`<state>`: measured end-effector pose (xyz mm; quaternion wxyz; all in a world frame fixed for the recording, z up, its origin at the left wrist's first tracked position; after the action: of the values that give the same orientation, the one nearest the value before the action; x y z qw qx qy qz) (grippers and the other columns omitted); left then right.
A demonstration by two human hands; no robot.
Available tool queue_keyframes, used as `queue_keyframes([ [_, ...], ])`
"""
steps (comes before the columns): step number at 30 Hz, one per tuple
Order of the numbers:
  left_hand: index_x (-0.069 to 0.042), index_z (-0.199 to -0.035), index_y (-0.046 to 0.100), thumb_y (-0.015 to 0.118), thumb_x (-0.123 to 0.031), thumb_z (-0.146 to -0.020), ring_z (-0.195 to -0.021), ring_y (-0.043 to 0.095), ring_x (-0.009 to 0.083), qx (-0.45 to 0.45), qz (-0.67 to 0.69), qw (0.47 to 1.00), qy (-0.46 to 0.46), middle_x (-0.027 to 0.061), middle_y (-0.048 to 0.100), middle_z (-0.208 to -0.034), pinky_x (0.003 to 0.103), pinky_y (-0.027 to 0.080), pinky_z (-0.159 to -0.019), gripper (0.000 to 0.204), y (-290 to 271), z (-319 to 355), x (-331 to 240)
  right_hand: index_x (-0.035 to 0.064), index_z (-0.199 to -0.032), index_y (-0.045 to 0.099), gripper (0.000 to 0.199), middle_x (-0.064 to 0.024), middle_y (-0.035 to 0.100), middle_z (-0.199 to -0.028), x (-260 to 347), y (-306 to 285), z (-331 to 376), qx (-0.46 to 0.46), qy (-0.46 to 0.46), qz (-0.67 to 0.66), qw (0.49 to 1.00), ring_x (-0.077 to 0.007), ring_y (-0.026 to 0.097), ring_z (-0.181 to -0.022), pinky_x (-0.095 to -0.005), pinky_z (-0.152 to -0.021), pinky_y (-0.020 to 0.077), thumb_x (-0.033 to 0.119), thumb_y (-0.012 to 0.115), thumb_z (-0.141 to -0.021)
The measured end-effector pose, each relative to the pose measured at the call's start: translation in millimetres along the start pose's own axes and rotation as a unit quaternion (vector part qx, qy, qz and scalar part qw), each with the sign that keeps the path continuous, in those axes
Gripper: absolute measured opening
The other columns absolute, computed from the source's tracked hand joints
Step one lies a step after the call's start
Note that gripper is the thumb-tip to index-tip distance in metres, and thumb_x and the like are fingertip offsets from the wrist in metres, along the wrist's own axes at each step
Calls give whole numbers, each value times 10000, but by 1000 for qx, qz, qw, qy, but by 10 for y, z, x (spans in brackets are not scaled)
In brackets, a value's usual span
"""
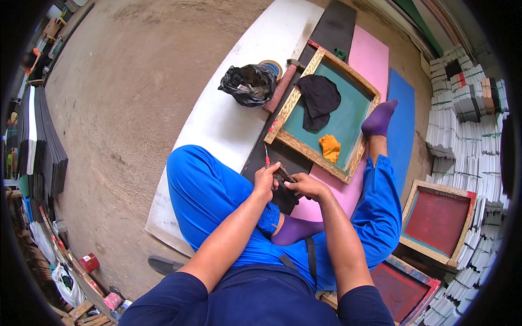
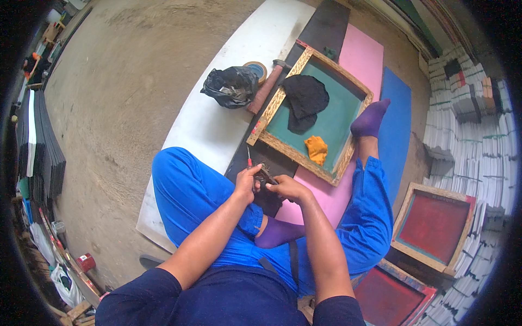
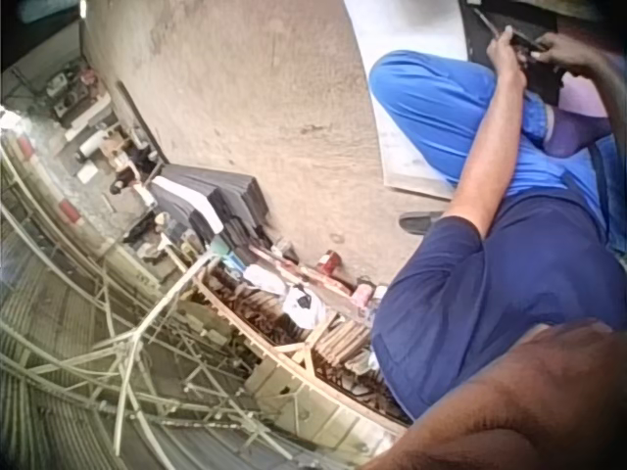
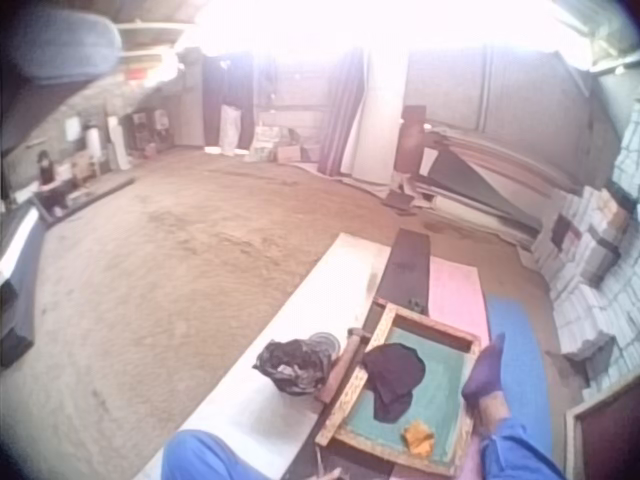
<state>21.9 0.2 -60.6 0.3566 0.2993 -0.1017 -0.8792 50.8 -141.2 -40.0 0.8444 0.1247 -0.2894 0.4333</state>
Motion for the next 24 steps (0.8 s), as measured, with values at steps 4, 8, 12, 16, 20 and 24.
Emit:
queue_keyframes([
  [4, -109, -842, 600, 700, -268, -878, -383, 451, 93, -26, -47, 998, 32, -2, 589, -660, 252, 319, -360, 191, -62, -56, 5, 2, -1083, 627, 326, -41, 632, -833, 0, 40, 2, 26, -1, -26, 999, -140, 612, -701, -305, -623, 532, 299, 616, -948],
  [8, -87, -840, 612, 681, -284, -897, -379, 443, 96, -82, -59, 993, 60, 7, 585, -687, 262, 310, -356, 216, -156, -84, -14, -15, -1035, 631, 337, -36, 607, -771, 282, -66, 123, -32, -11, -1, 999, -137, 578, -659, -320, -570, 479, 307, 613, -940],
  [12, -61, -824, 622, 671, -293, -912, -356, 412, 94, -85, -63, 993, 59, 15, 584, -687, 258, 291, -343, 254, -97, -45, -39, -70, -939, 629, 413, -155, 640, -745, 401, -436, -45, -176, -50, 163, 969, -245, 637, -680, -399, -623, 505, 341, 599, -927],
  [16, -58, -830, 619, 666, -295, -914, -361, 418, 94, -82, -62, 993, 61, 18, 588, -708, 259, 298, -349, 256, -99, -55, -50, -98, -923, 635, 440, -249, 649, -742, 675, -576, -89, -275, -28, 278, 920, -360, 674, -746, -461, -714, 509, 340, 596, -920],
  [20, -61, -849, 621, 665, -295, -911, -368, 432, 99, -80, -59, 994, 54, 21, 589, -724, 262, 310, -360, 246, -114, -39, -73, -72, -1051, 662, 412, -311, 644, -1078, 1065, -512, 56, -249, 54, 298, 920, -433, 625, -1054, -487, -892, 486, 312, 595, -916],
  [24, -63, -803, 619, 660, -286, -916, -357, 409, 92, -75, -41, 995, 58, 9, 576, -690, 254, 288, -349, 254, -84, -31, -70, -50, -1057, 676, 384, -281, 654, -1102, 1055, -542, -43, -264, 60, 329, 905, -407, 627, -1077, -474, -914, 489, 298, 605, -909],
])
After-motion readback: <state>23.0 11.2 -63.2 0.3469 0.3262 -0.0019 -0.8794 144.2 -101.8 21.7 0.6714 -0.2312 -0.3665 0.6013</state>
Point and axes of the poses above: each hand's wrist, its own z-axis away from the middle knuckle, its own y-axis out of the palm, x = y × z, the point moved 7 cm from there along -z, towards the middle knuckle
